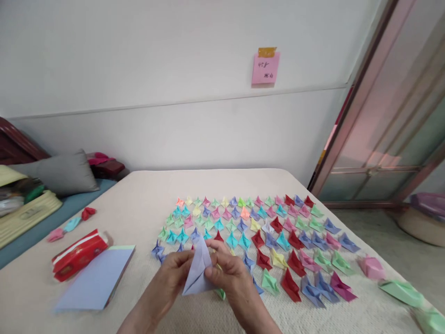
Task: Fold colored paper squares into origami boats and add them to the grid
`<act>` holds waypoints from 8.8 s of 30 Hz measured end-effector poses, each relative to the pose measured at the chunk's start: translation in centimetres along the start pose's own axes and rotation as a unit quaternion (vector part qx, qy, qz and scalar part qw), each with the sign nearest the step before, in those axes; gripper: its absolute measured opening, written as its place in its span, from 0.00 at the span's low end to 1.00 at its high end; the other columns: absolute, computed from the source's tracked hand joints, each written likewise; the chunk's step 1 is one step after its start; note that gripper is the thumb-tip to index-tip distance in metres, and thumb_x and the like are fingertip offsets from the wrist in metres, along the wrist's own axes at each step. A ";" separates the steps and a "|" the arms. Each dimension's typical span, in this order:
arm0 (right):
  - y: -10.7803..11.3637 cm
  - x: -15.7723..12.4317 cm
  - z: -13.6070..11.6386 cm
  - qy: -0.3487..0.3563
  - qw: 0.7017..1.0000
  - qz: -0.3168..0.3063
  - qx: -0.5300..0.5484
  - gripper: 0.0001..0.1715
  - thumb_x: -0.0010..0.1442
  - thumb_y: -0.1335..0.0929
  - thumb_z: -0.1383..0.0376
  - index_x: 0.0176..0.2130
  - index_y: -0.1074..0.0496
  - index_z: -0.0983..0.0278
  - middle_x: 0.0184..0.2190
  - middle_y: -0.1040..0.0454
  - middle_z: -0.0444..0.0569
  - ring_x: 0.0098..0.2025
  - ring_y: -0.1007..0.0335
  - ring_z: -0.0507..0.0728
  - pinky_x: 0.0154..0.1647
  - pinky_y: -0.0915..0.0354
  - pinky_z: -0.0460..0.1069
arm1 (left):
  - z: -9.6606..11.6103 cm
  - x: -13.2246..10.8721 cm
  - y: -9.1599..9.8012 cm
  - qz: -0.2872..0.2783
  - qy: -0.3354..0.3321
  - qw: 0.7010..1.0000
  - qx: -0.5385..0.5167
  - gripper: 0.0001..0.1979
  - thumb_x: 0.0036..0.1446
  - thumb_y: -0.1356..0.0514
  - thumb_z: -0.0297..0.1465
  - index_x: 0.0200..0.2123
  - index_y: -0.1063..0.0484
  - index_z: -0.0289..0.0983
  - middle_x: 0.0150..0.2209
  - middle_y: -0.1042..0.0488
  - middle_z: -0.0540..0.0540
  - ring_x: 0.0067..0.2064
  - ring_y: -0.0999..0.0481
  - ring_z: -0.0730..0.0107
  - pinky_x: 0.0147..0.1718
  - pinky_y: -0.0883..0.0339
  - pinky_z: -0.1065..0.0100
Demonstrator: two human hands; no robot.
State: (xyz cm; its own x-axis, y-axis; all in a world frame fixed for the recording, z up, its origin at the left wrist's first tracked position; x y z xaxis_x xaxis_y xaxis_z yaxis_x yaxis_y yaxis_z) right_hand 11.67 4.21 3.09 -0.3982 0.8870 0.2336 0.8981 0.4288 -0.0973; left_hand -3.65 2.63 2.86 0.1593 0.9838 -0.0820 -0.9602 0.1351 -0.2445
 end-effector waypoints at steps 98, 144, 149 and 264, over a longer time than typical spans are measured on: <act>0.6 0.6 1.3 -0.138 0.978 0.141 0.071 0.05 0.48 0.26 0.66 0.24 0.24 0.65 0.16 0.31 0.39 0.21 0.40 0.49 0.27 0.46 0.45 | -2.4 0.9 0.4 0.119 0.036 0.990 -0.066 0.08 0.49 0.34 0.33 0.26 0.26 0.34 0.16 0.33 0.53 0.16 0.41 0.79 0.16 0.50 0.75; 2.3 0.4 1.2 -0.048 0.978 0.182 0.090 0.12 0.43 0.21 0.63 0.32 0.19 0.59 0.38 0.20 0.49 0.38 0.24 0.59 0.37 0.30 0.50 | 1.1 0.1 -0.1 0.123 -0.174 0.975 0.062 0.02 0.48 0.31 0.28 0.29 0.17 0.39 0.38 0.20 0.42 0.44 0.23 0.58 0.43 0.31 0.65; 1.7 0.5 1.0 -0.049 0.971 0.172 0.158 0.25 0.45 0.21 0.63 0.45 0.21 0.54 0.45 0.20 0.51 0.38 0.22 0.60 0.39 0.28 0.53 | 0.8 -0.5 0.4 0.160 -0.245 0.944 0.152 0.07 0.52 0.36 0.27 0.31 0.17 0.43 0.45 0.21 0.40 0.43 0.23 0.56 0.38 0.30 0.65; 1.1 0.0 1.7 -0.137 0.982 0.122 0.050 0.06 0.47 0.25 0.65 0.25 0.25 0.64 0.16 0.37 0.37 0.19 0.45 0.49 0.22 0.49 0.45 | -0.1 0.2 -0.4 0.044 0.008 0.999 0.022 0.05 0.46 0.34 0.30 0.27 0.22 0.35 0.19 0.29 0.53 0.20 0.35 0.77 0.19 0.44 0.76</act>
State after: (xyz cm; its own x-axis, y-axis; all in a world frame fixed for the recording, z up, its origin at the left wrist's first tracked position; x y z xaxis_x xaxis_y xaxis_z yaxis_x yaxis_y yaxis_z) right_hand 12.32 4.94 1.35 -0.2214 0.9722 -0.0767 0.9556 0.2006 -0.2157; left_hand -3.20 2.76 2.84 0.0767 0.9901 -0.1174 -0.9798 0.0530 -0.1927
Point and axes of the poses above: each hand's wrist, its own x-axis towards the middle knuckle, its own y-axis out of the back of the hand, z = x × y, the point moved 3 cm from there along x, towards the middle knuckle
